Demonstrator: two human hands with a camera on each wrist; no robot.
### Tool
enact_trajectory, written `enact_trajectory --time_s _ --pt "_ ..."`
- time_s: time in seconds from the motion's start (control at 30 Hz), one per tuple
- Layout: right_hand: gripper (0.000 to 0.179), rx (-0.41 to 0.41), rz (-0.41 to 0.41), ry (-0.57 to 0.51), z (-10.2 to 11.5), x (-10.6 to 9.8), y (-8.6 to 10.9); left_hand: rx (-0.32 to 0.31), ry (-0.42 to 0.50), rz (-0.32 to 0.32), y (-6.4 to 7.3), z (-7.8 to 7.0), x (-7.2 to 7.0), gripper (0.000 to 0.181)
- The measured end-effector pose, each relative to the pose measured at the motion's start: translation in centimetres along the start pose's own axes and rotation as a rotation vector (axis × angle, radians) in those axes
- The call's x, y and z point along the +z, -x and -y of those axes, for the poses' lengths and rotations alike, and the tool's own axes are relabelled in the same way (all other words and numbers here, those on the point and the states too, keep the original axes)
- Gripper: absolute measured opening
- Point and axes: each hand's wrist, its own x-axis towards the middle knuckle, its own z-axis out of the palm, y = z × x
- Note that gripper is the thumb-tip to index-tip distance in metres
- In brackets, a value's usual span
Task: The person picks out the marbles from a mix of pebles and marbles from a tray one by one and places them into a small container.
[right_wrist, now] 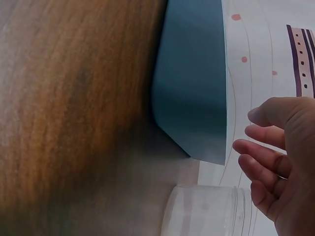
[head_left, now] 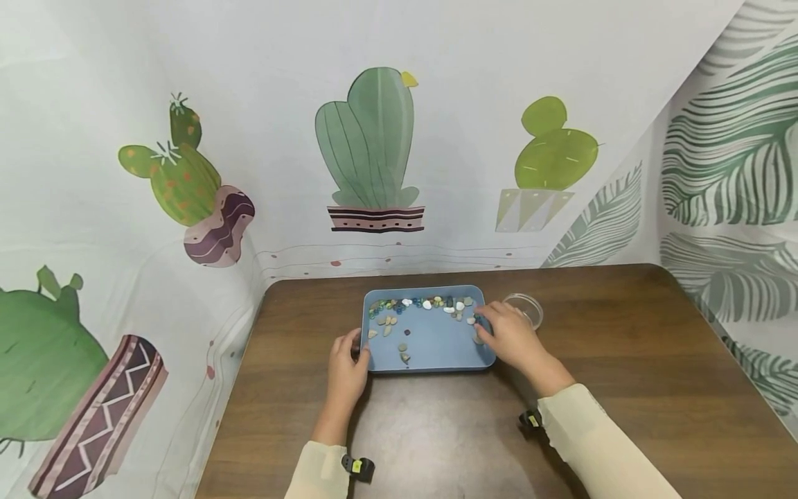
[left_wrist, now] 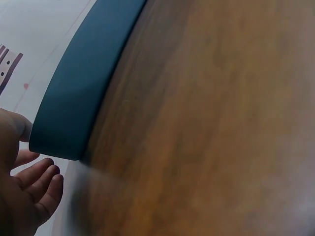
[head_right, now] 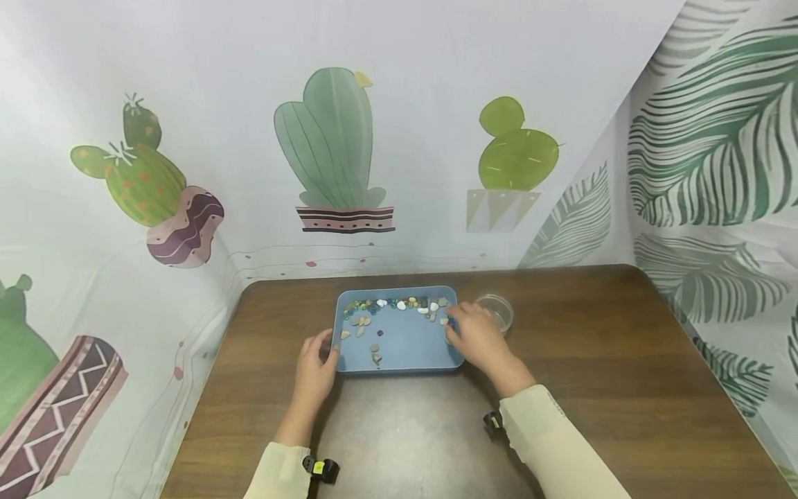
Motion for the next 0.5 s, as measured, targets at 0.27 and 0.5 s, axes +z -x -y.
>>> enact_trajectory --time_s 0.27,0.5 --pt "0.03 -0.021 0.018 -0.025 0.49 0.37 0.05 -0.066 0.073 0.029 0.36 0.85 0.1 0.035" --pt "0.028 -0.026 0.011 -0.023 0.44 0.82 0.11 -0.129 0.097 0.044 0.38 0.97 0.05 0.035"
